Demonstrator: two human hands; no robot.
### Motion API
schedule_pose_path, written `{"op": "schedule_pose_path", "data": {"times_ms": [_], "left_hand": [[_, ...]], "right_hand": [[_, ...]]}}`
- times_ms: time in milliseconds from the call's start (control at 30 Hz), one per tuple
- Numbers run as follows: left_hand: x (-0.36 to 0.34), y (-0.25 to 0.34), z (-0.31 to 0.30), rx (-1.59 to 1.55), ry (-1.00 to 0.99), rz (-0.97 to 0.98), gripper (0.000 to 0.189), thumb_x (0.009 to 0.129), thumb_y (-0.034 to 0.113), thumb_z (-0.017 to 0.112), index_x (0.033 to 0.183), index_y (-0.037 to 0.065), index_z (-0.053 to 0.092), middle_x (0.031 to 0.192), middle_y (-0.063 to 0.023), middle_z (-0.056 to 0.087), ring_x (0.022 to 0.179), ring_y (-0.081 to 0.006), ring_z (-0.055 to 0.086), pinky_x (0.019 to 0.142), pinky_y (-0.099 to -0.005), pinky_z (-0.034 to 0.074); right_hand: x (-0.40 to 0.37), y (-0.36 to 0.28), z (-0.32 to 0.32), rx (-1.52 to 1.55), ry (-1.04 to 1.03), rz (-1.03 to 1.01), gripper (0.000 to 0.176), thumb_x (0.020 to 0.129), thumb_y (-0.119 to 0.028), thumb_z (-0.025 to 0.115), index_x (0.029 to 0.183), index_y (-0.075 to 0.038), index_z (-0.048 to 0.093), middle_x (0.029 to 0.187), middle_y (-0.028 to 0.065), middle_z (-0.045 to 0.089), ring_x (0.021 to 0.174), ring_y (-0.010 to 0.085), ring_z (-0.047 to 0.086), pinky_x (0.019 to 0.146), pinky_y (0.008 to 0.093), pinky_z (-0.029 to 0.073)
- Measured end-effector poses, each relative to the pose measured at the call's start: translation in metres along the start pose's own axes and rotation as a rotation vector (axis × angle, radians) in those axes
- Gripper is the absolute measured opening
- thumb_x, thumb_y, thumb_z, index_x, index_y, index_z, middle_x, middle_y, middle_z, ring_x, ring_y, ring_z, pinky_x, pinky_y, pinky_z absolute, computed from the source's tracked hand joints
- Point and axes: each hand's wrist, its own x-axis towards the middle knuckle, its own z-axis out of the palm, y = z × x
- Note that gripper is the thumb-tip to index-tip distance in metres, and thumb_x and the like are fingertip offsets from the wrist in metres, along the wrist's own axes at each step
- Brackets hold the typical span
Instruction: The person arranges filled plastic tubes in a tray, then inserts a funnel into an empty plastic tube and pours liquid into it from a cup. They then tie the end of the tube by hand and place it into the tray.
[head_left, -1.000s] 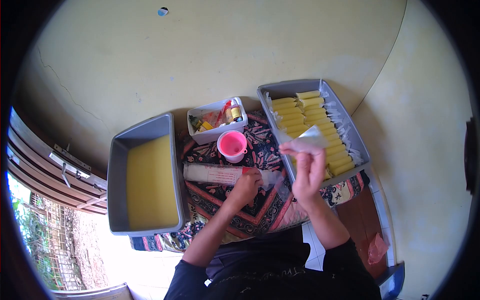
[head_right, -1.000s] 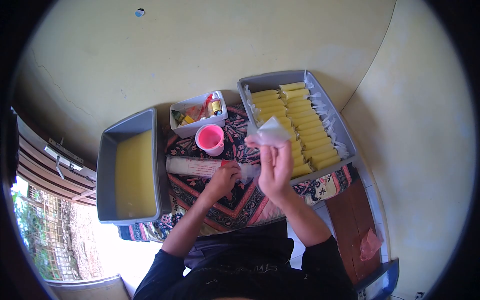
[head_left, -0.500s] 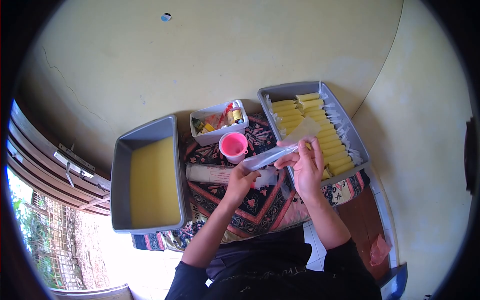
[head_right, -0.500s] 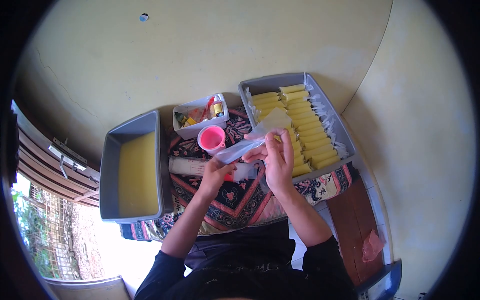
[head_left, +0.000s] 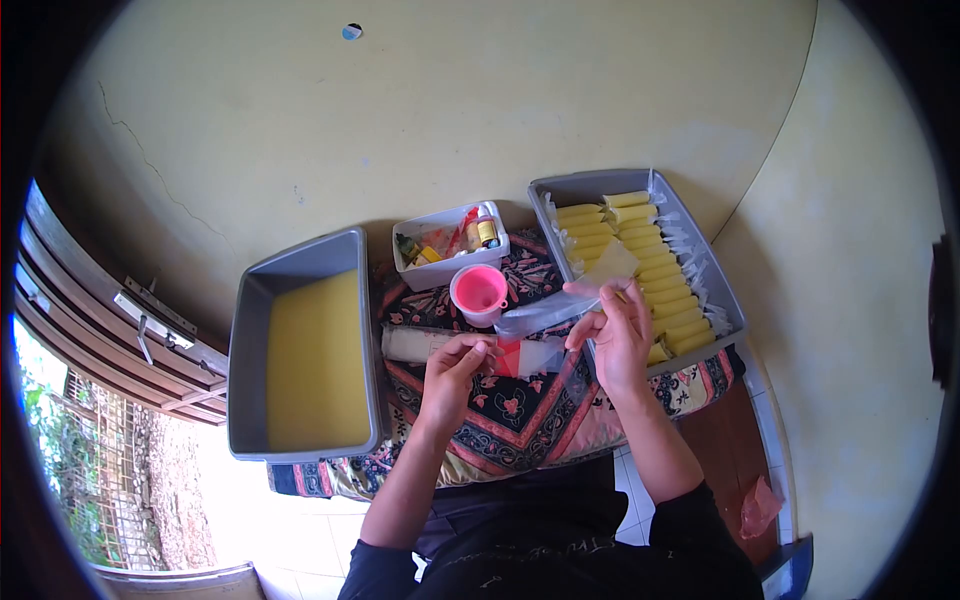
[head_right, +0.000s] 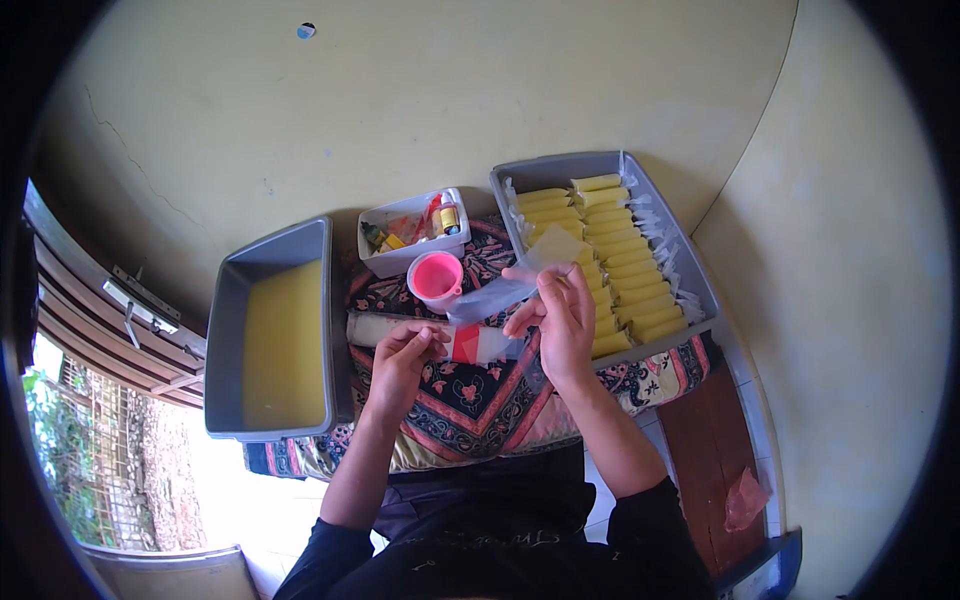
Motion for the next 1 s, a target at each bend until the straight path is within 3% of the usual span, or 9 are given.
{"op": "schedule_pose_path", "data": {"times_ms": [100,233,367,433,633,767,833,867,1000], "left_hand": [[-0.006,0.002,0.002,0.138,0.064,-0.022,0.019,0.095,0.014,0.055,0.106,-0.001,0.061,0.097,-0.0066,0.065,0.084,-0.0105,0.056,0.077,-0.0259,0.044],[-0.01,0.015,0.021,0.268,0.118,0.197,0.024,0.094,0.015,0.059,0.111,-0.003,0.06,0.1,-0.006,0.064,0.091,-0.0093,0.056,0.083,-0.0247,0.043],[-0.009,0.038,0.031,0.288,0.057,0.287,0.023,0.092,0.013,0.062,0.109,-0.003,0.062,0.099,-0.0055,0.065,0.088,-0.0087,0.057,0.081,-0.0235,0.044],[-0.014,0.043,0.028,0.255,0.068,0.195,0.022,0.092,0.013,0.062,0.105,-0.003,0.064,0.095,-0.0052,0.066,0.085,-0.0088,0.057,0.08,-0.0236,0.045],[-0.022,0.037,0.009,0.253,0.247,0.115,0.016,0.09,0.012,0.064,0.096,-0.003,0.067,0.085,-0.0055,0.068,0.079,-0.0094,0.06,0.074,-0.0239,0.046],[-0.018,0.034,0.0,0.223,0.337,0.134,0.014,0.089,0.011,0.064,0.094,-0.002,0.067,0.083,-0.006,0.068,0.077,-0.0105,0.061,0.073,-0.0243,0.046],[-0.013,0.029,-0.007,0.202,0.342,0.143,0.014,0.089,0.01,0.065,0.095,-0.003,0.067,0.084,-0.0067,0.068,0.078,-0.0113,0.062,0.075,-0.0247,0.047],[-0.012,0.027,-0.01,0.183,0.347,0.146,0.015,0.088,0.009,0.066,0.095,-0.004,0.067,0.085,-0.0074,0.068,0.08,-0.0121,0.062,0.076,-0.0252,0.048],[-0.007,0.026,-0.013,0.18,0.359,0.165,0.014,0.088,0.009,0.066,0.095,-0.004,0.067,0.085,-0.0076,0.068,0.08,-0.012,0.062,0.076,-0.0254,0.049]], "right_hand": [[-0.001,0.002,0.003,0.059,-0.027,0.034,0.013,0.099,-0.018,0.044,0.1,-0.004,0.045,0.101,0.026,0.065,0.051,0.0223,0.063,0.043,0.0286,0.049],[-0.007,-0.004,0.013,0.022,-0.149,0.175,0.016,0.099,-0.02,0.047,0.098,-0.004,0.044,0.095,0.0201,0.065,0.05,0.02,0.063,0.042,0.0273,0.049],[-0.017,-0.006,0.034,-0.123,-0.338,0.307,0.013,0.097,-0.015,0.051,0.098,-0.002,0.05,0.07,0.004,0.055,0.047,0.0161,0.061,0.041,0.0247,0.046],[-0.02,-0.003,0.039,-0.285,-0.541,0.436,0.015,0.097,-0.016,0.051,0.098,-0.001,0.05,0.068,0.0017,0.055,0.047,0.0127,0.06,0.04,0.0232,0.045],[-0.023,0.035,0.045,-0.284,-0.557,0.456,0.014,0.097,-0.014,0.052,0.097,0.0,0.052,0.067,0.0009,0.056,0.047,0.0088,0.058,0.039,0.0206,0.043],[-0.013,0.061,0.039,-0.512,-0.504,0.258,0.011,0.094,-0.007,0.054,0.103,0.0,0.054,0.073,0.0036,0.06,0.055,0.0108,0.06,0.048,0.024,0.047],[0.001,0.075,0.037,-0.829,-0.274,-0.256,0.018,0.089,-0.002,0.057,0.106,0.0,0.055,0.077,0.008,0.063,0.061,0.0121,0.062,0.051,0.0267,0.047],[0.004,0.077,0.034,-0.948,-0.228,-0.107,0.025,0.083,0.0,0.06,0.108,-0.001,0.056,0.076,0.0121,0.063,0.064,0.0181,0.063,0.056,0.0311,0.048],[0.013,0.1,0.031,-1.073,-0.227,-0.131,0.023,0.083,-0.003,0.06,0.105,-0.002,0.058,0.085,0.0158,0.062,0.075,0.0329,0.062,0.066,0.042,0.048]]}}
